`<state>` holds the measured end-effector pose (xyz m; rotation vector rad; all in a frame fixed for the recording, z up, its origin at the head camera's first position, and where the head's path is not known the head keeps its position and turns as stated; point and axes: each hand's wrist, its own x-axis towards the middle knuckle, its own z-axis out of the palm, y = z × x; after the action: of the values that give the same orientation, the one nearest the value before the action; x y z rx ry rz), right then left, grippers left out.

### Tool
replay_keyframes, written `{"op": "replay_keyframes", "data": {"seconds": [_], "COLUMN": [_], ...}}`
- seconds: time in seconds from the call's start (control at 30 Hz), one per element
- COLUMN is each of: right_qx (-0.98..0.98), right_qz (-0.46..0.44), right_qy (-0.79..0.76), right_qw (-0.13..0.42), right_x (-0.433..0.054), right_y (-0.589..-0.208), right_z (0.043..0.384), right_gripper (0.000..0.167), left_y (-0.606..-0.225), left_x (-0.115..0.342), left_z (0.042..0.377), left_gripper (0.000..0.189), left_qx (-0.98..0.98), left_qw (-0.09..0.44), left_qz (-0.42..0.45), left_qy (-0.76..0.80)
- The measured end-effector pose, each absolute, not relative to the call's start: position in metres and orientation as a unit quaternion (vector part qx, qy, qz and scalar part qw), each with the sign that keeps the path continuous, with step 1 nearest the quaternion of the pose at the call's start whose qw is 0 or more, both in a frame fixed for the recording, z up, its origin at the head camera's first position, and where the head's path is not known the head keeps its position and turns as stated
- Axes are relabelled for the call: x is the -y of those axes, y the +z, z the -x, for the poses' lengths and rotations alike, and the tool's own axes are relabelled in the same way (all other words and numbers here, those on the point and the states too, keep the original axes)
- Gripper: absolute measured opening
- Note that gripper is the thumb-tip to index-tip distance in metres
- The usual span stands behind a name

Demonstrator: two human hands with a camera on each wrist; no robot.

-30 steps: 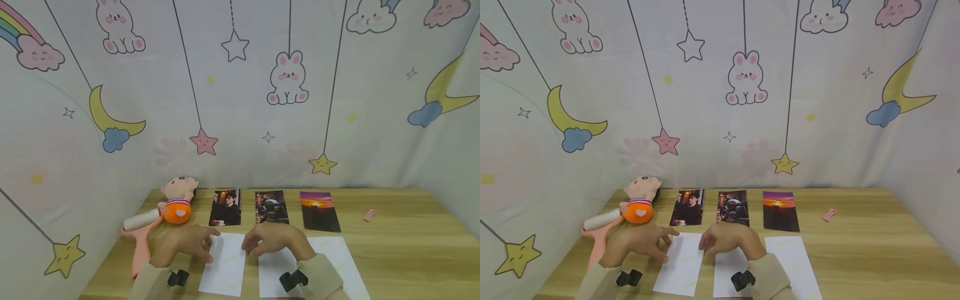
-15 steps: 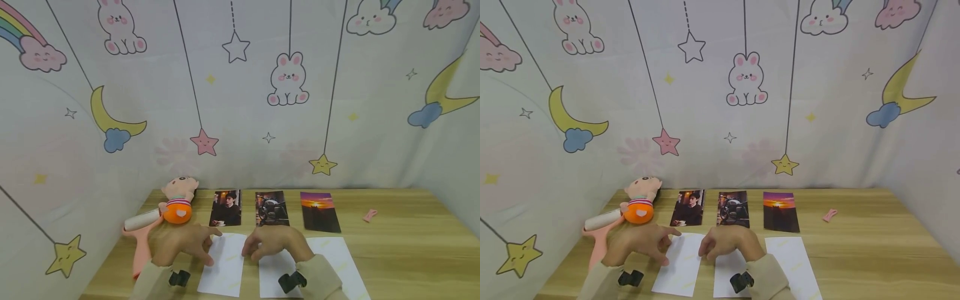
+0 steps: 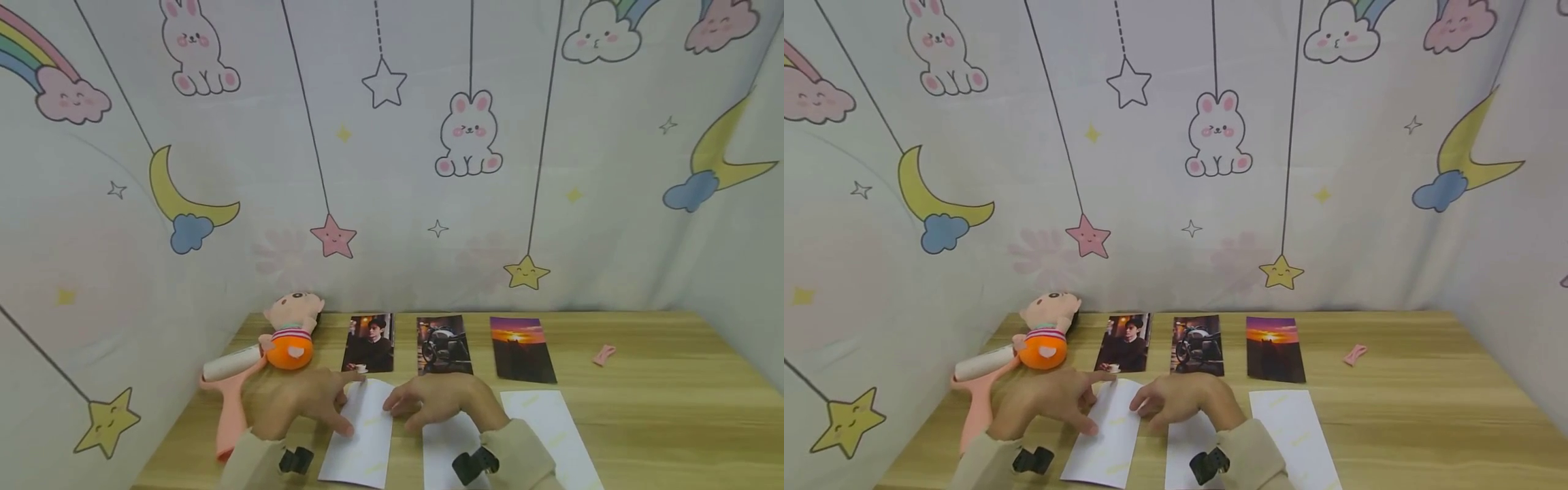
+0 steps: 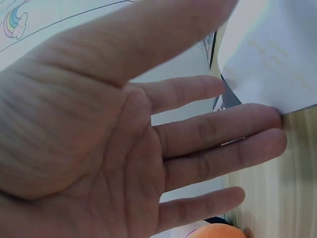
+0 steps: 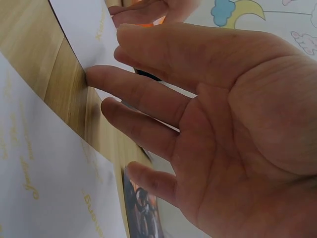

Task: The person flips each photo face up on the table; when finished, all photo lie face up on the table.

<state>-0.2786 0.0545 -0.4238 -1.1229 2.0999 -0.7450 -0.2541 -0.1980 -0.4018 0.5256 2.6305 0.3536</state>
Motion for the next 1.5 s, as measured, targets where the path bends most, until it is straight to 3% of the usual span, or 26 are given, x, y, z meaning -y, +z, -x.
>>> {"op": "replay_keyframes", "data": {"seconds": [0.6, 0.93, 1.17, 1.5], "right_qx": [-0.801, -0.815, -0.795, -0.818], "right_qz": [0.41, 0.399, 0.417, 0.39], "right_qy": [-0.276, -0.29, -0.307, -0.321], "right_qw": [0.339, 0.305, 0.317, 0.276], "right_x": [-0.051, -0.053, -0.048, -0.052], "right_y": [-0.421, -0.413, -0.414, -0.413], "right_z": [0.275, 0.272, 0.27, 0.27], "right_gripper": [0.056, 0.055, 0.054, 0.046], "left_y": [-0.43, -0.431, -0.427, -0.421], "left_x": [0.175, 0.173, 0.177, 0.175], "left_z": [0.263, 0.265, 0.263, 0.261], "left_gripper": [0.04, 0.041, 0.042, 0.052], "left_qx": [-0.973, -0.979, -0.974, -0.97], "left_qw": [0.029, 0.04, 0.026, 0.073], "left_qz": [-0.219, -0.19, -0.206, -0.203], "left_qy": [0.067, 0.065, 0.087, 0.115]}}
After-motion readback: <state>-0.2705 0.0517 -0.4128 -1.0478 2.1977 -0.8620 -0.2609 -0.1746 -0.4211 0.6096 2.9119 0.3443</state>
